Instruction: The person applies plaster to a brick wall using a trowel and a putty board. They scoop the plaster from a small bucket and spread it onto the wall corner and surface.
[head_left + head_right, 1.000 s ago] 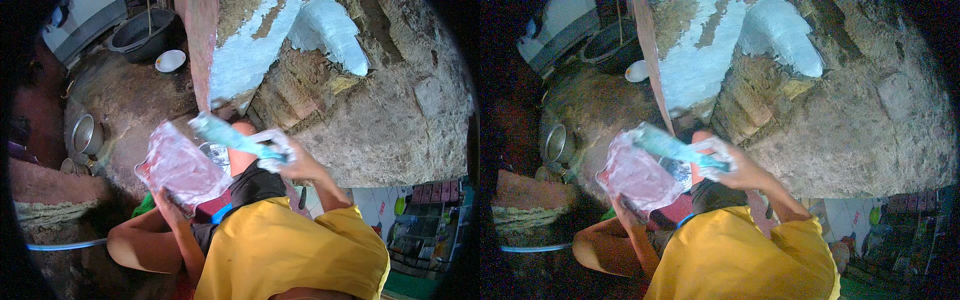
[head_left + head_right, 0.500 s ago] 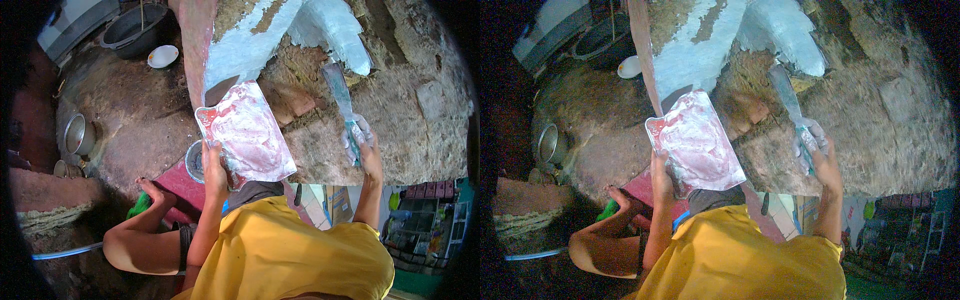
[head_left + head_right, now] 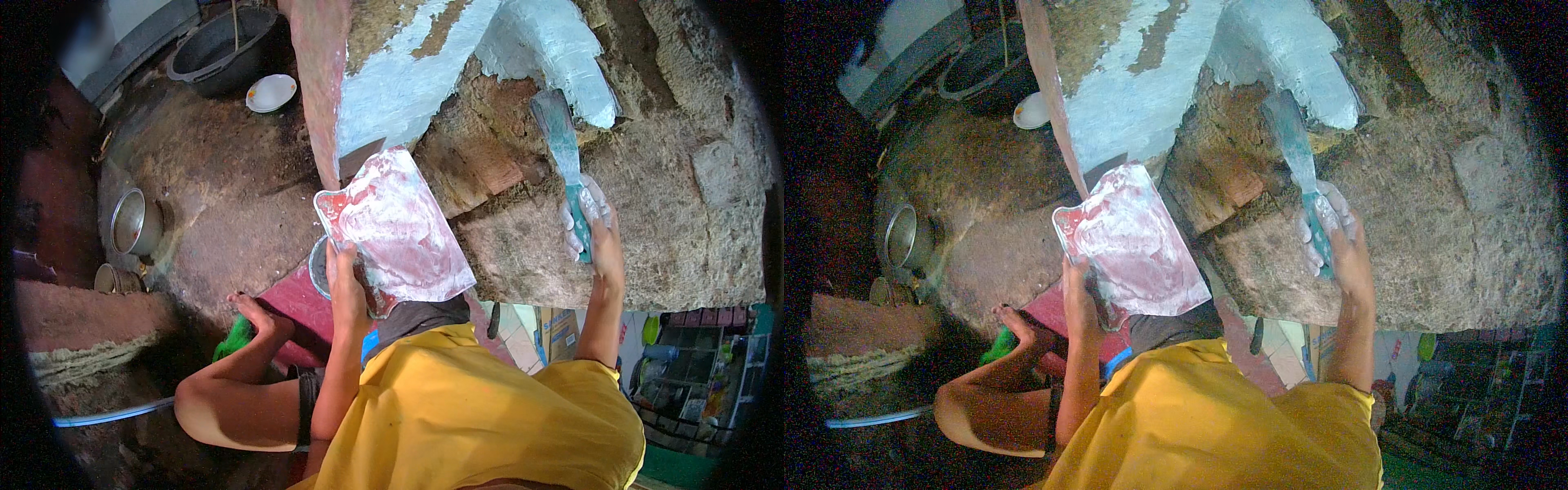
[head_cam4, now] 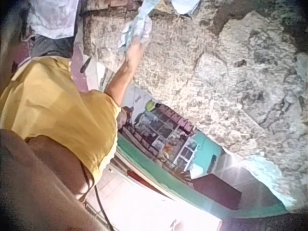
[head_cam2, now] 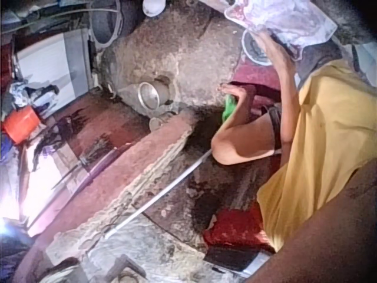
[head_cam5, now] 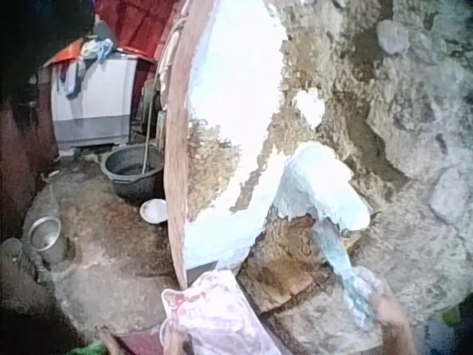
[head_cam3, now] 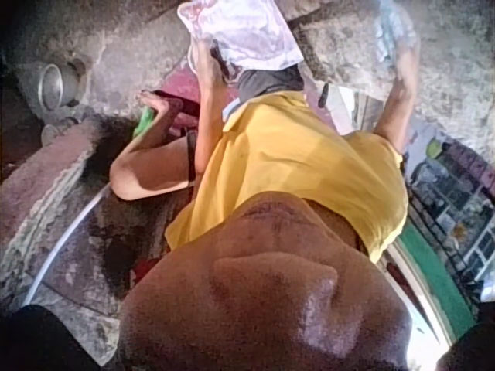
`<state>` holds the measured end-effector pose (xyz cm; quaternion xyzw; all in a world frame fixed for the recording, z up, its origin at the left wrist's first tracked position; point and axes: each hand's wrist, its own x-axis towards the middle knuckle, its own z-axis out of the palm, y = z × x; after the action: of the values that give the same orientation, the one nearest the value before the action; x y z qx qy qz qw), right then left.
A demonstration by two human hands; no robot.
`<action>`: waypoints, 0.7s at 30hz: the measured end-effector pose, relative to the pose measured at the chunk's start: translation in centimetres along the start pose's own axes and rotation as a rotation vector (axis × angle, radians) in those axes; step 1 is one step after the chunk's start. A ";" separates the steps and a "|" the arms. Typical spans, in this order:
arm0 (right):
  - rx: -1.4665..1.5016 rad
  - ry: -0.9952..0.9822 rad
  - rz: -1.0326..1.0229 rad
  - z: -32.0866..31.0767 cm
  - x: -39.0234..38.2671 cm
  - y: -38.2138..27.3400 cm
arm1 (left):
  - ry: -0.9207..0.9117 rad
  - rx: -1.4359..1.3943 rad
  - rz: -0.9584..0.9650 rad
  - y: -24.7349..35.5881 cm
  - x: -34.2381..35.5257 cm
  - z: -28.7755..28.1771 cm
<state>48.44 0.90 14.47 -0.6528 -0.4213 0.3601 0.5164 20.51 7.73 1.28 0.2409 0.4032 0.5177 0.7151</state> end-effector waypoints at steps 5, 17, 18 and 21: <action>-0.017 0.047 0.004 0.2 0.7 0.1 | -0.005 -0.008 0.015 0.1 0.0 0.4; -0.088 0.041 -0.131 0.7 2.2 -0.2 | -0.001 0.001 -0.005 -0.1 0.1 0.1; -0.105 0.049 -0.150 0.6 2.3 -0.1 | 0.008 0.002 -0.007 -0.2 0.1 0.2; -0.147 0.066 -0.166 0.7 2.5 -0.7 | 0.020 0.004 -0.014 -0.5 0.1 0.0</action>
<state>48.63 3.51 14.97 -0.6634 -0.4819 0.2624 0.5087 20.79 7.69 0.89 0.2344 0.4131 0.5142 0.7141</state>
